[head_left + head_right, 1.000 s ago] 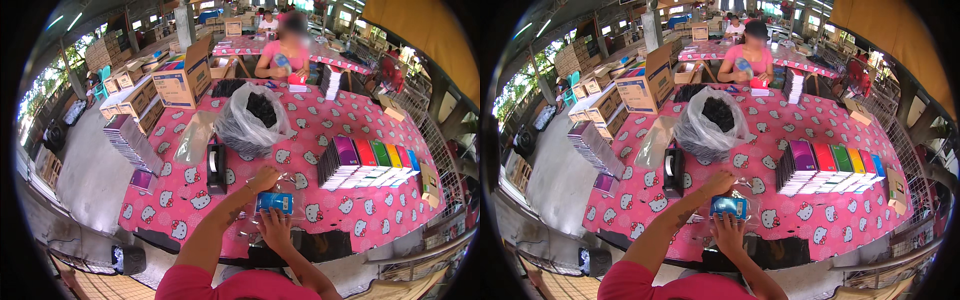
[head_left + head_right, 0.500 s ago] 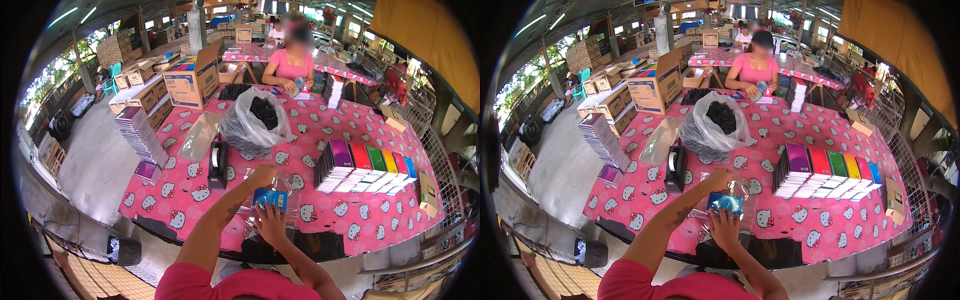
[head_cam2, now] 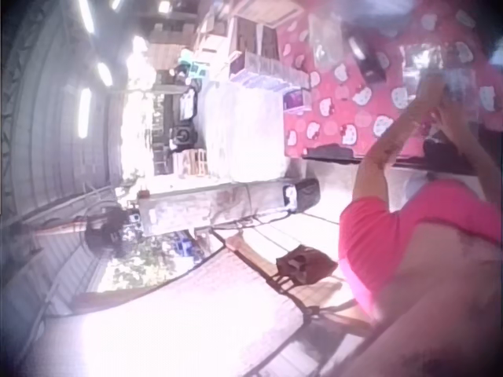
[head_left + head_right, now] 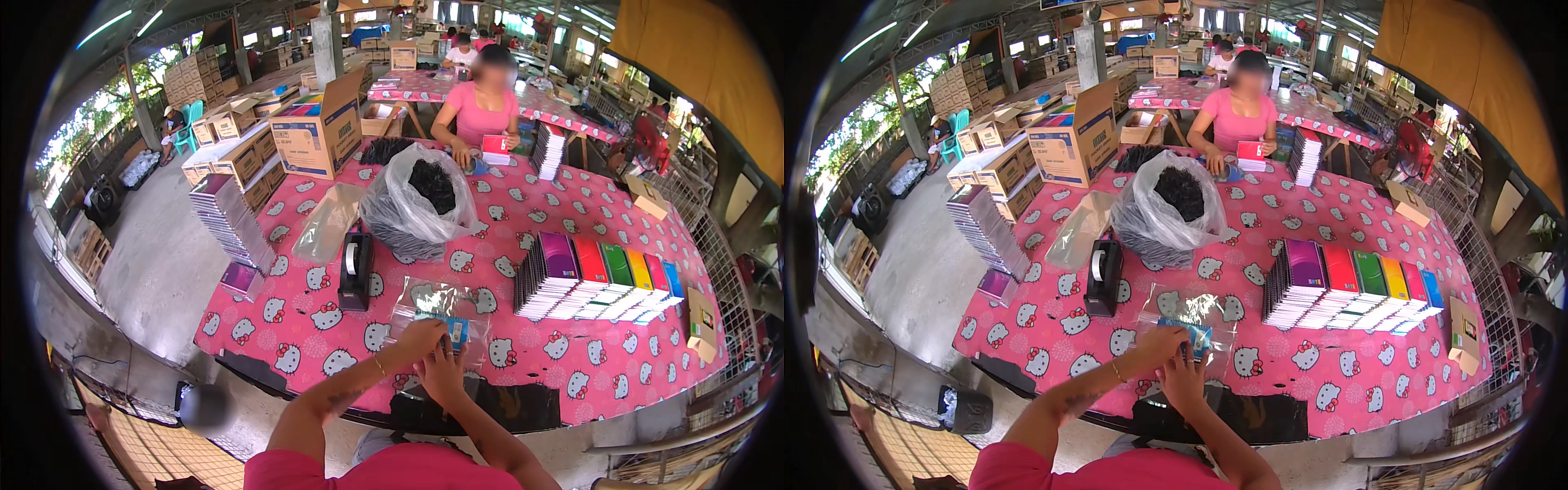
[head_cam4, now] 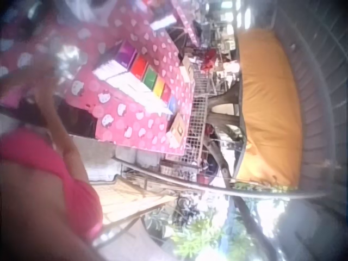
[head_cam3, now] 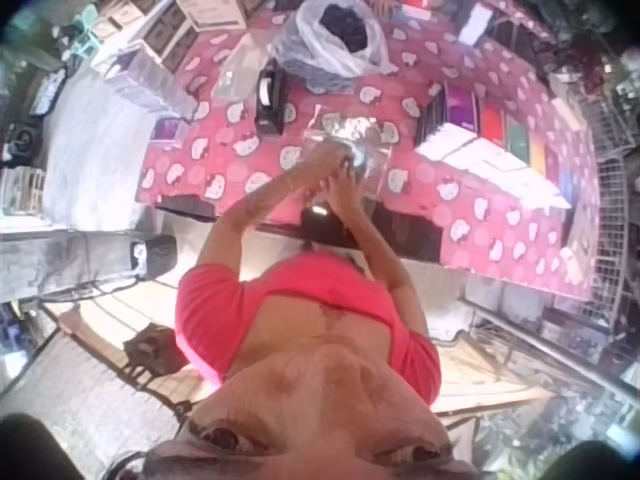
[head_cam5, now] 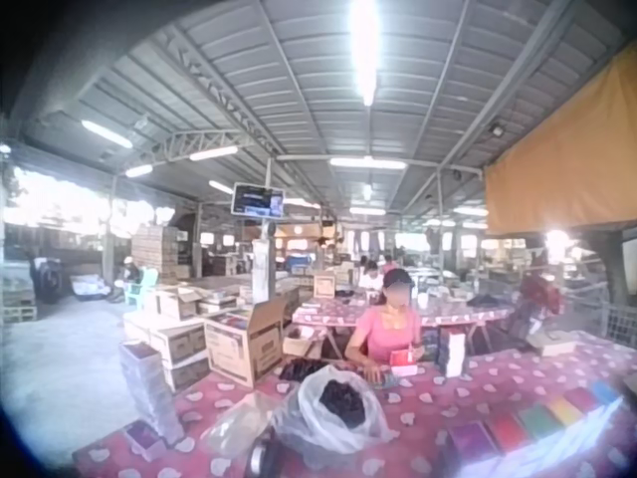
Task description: The person organizes stacks of colorful books on a table and then individually wraps each book in plastic film, using a tape dispenser to secure the packaging.
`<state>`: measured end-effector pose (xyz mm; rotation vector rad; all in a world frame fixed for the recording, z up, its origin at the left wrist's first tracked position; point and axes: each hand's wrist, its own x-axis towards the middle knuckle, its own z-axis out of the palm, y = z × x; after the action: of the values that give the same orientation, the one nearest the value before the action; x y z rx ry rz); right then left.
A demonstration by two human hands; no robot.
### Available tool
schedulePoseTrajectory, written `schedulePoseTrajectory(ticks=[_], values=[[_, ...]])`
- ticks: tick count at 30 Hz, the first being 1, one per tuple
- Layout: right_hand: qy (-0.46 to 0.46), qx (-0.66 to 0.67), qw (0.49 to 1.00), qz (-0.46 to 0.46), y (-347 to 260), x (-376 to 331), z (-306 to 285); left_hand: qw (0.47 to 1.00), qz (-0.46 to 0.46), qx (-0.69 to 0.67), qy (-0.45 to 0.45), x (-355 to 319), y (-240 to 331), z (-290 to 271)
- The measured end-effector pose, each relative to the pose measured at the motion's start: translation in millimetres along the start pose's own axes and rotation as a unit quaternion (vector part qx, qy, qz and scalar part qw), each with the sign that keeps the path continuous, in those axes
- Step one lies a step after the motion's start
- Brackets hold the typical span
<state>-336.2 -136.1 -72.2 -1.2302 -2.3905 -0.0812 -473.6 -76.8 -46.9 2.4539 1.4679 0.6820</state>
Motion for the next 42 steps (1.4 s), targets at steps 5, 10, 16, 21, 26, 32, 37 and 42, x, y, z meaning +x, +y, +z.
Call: schedulePoseTrajectory(ticks=[5,10,16,21,26,32,37,42], values=[[-0.007,-0.002,1.0,-0.013,9,-6,15,0.999,-0.027,-0.022,0.013,-12,3,10],[-0.01,0.105,0.993,0.056,8,8,7,0.987,-0.064,-0.139,0.046,-7,4,-8],[0.073,0.243,0.959,0.128,27,4,-5,0.998,-0.018,0.01,0.057,-22,3,11],[0.004,-0.046,0.999,-0.026,53,9,-19,0.998,-0.022,0.052,-0.003,-27,24,8],[-0.003,-0.068,0.996,-0.057,65,3,-4,0.986,-0.107,0.113,0.065,-62,24,4],[-0.003,-0.039,0.997,-0.061,63,2,-11,0.869,-0.345,0.014,0.354,-78,-86,-71],[0.013,-0.015,0.998,-0.064,57,3,-10,0.758,-0.431,-0.401,0.282,-78,-156,-101],[0.035,-0.012,0.997,-0.065,64,4,-17,0.655,-0.402,-0.524,0.368,-105,-131,-47]])
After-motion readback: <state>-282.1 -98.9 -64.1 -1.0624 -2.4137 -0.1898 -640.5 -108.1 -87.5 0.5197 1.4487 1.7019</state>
